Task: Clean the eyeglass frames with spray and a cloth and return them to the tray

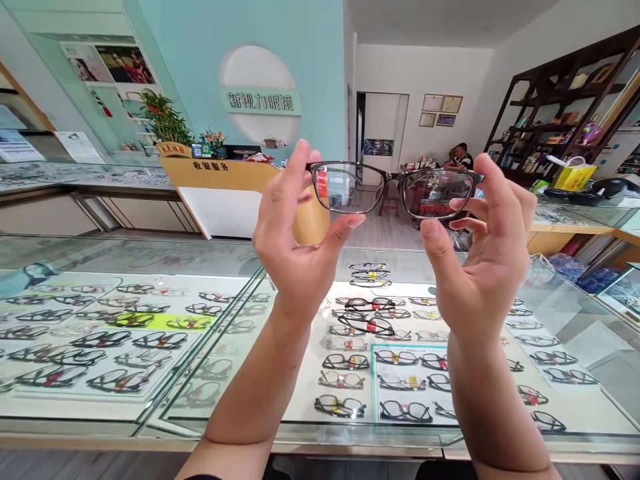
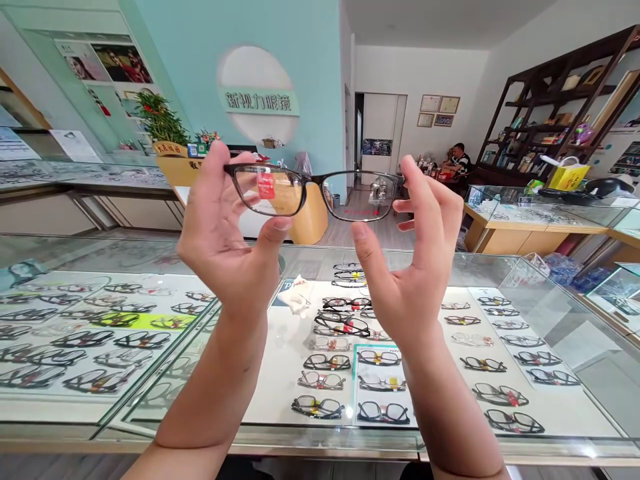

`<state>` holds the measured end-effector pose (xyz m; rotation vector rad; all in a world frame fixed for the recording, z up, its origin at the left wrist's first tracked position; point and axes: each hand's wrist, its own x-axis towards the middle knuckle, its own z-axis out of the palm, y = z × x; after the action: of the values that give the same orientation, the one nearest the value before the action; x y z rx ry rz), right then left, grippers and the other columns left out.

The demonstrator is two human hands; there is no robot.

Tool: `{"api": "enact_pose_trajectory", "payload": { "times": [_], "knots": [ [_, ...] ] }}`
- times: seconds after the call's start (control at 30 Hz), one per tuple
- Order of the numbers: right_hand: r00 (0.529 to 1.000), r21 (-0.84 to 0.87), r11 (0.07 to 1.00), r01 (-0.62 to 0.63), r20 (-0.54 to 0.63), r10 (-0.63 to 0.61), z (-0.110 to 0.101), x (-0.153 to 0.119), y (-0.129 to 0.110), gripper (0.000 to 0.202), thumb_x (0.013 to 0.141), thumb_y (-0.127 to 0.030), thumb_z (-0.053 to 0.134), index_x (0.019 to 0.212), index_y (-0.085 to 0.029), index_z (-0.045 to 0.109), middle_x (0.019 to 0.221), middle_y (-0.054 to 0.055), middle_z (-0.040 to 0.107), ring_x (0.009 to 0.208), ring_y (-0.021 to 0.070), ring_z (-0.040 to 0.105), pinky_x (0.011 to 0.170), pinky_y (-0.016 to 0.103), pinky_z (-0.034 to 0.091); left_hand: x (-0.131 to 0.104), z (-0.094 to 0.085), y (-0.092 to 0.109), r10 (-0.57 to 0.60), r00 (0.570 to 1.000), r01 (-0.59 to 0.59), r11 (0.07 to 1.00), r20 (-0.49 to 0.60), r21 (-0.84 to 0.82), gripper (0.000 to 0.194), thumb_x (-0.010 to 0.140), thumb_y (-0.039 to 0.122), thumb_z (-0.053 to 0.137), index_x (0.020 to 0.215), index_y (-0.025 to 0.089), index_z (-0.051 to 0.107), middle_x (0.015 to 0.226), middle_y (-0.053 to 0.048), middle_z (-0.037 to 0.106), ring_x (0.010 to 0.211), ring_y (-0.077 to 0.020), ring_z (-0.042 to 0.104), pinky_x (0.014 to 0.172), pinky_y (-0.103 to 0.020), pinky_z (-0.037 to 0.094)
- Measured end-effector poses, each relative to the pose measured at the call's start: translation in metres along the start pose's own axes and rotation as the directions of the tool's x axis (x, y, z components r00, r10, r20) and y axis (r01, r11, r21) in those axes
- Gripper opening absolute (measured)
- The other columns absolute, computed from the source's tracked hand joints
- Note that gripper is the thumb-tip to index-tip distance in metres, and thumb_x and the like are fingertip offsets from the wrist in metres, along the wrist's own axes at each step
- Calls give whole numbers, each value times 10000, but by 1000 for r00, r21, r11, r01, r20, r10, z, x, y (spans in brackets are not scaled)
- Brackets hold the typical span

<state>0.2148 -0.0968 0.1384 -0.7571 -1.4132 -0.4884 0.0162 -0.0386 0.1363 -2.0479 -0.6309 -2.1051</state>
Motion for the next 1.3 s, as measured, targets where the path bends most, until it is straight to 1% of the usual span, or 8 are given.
{"api": "enact_pose_trajectory", "payload": {
  "times": [0.1, 0.37, 0.53, 0.63, 0.8, 0.97, 1.1, 1.3],
  "knots": [
    [1000, 3, 1000, 23, 6, -23, 1, 0, 5, 632, 1071, -434, 594, 1682, -453, 431, 1480, 112, 547, 1150, 297, 674, 891, 537, 671, 0, 4, 1, 6, 997, -3, 999, -77, 33, 908, 882, 723, 773, 1672, 480, 397, 1602, -54, 590, 1489, -369, 605, 1187, -610, 594],
    [999, 44, 998, -44, -16, 45, 9, -2, 11, 630, 1051, -420, 642, 1652, -446, 455, 1529, 111, 526, 1228, 337, 688, 925, 539, 663, 1, 11, 1, 3, 996, -1, 1000, -86, 28, 805, 941, 715, 710, 1642, 477, 395, 1662, -45, 544, 1553, -350, 557, 1218, -588, 574],
    [998, 57, 997, -56, -35, 58, 6, 10, 3, 630, 1057, -449, 631, 1656, -463, 439, 1535, 108, 533, 1202, 321, 695, 903, 523, 670, 15, 13, 7, 40, 991, -44, 998, -125, -33, 723, 978, 675, 696, 1625, 480, 437, 1659, -26, 554, 1562, -339, 550, 1236, -564, 558],
    [996, -10, 1000, 22, -90, -23, -3, 27, -9, 623, 1056, -422, 629, 1650, -459, 448, 1501, 110, 566, 1181, 312, 708, 843, 491, 681, 32, 6, 24, 91, 984, -100, 994, -155, -49, 667, 993, 631, 711, 1595, 446, 491, 1650, -22, 567, 1566, -324, 545, 1224, -517, 563],
    [968, -19, 991, 132, -214, -133, -29, 56, -35, 549, 1035, -460, 645, 1568, -369, 552, 1507, 107, 608, 1139, 295, 716, 777, 448, 668, 62, -11, 72, 203, 957, -213, 977, -209, -26, 628, 984, 583, 760, 1532, 352, 557, 1576, -45, 635, 1404, -267, 682, 1095, -429, 615],
    [957, -12, 989, 149, -251, -147, -61, 74, -68, 500, 1045, -423, 640, 1540, -407, 576, 1583, 49, 602, 1281, 328, 692, 858, 480, 693, 82, -25, 115, 266, 938, -270, 963, -224, 11, 610, 976, 675, 723, 1510, 443, 542, 1574, 22, 620, 1424, -264, 676, 1092, -453, 628],
    [960, 29, 988, 151, -243, -139, -83, 81, -88, 522, 1042, -417, 669, 1554, -432, 571, 1634, 28, 563, 1420, 386, 636, 936, 512, 695, 90, -34, 139, 295, 928, -290, 955, -228, 58, 590, 1011, 720, 633, 1503, 416, 517, 1567, -3, 626, 1395, -254, 695, 1102, -475, 638],
    [958, 70, 980, 186, -233, -165, -100, 77, -98, 542, 1042, -410, 688, 1571, -419, 569, 1614, 51, 588, 1397, 379, 669, 952, 523, 702, 84, -48, 158, 301, 925, -298, 953, -232, 51, 639, 969, 657, 740, 1509, 387, 532, 1547, -24, 622, 1383, -272, 694, 1152, -491, 621]
  ]
}}
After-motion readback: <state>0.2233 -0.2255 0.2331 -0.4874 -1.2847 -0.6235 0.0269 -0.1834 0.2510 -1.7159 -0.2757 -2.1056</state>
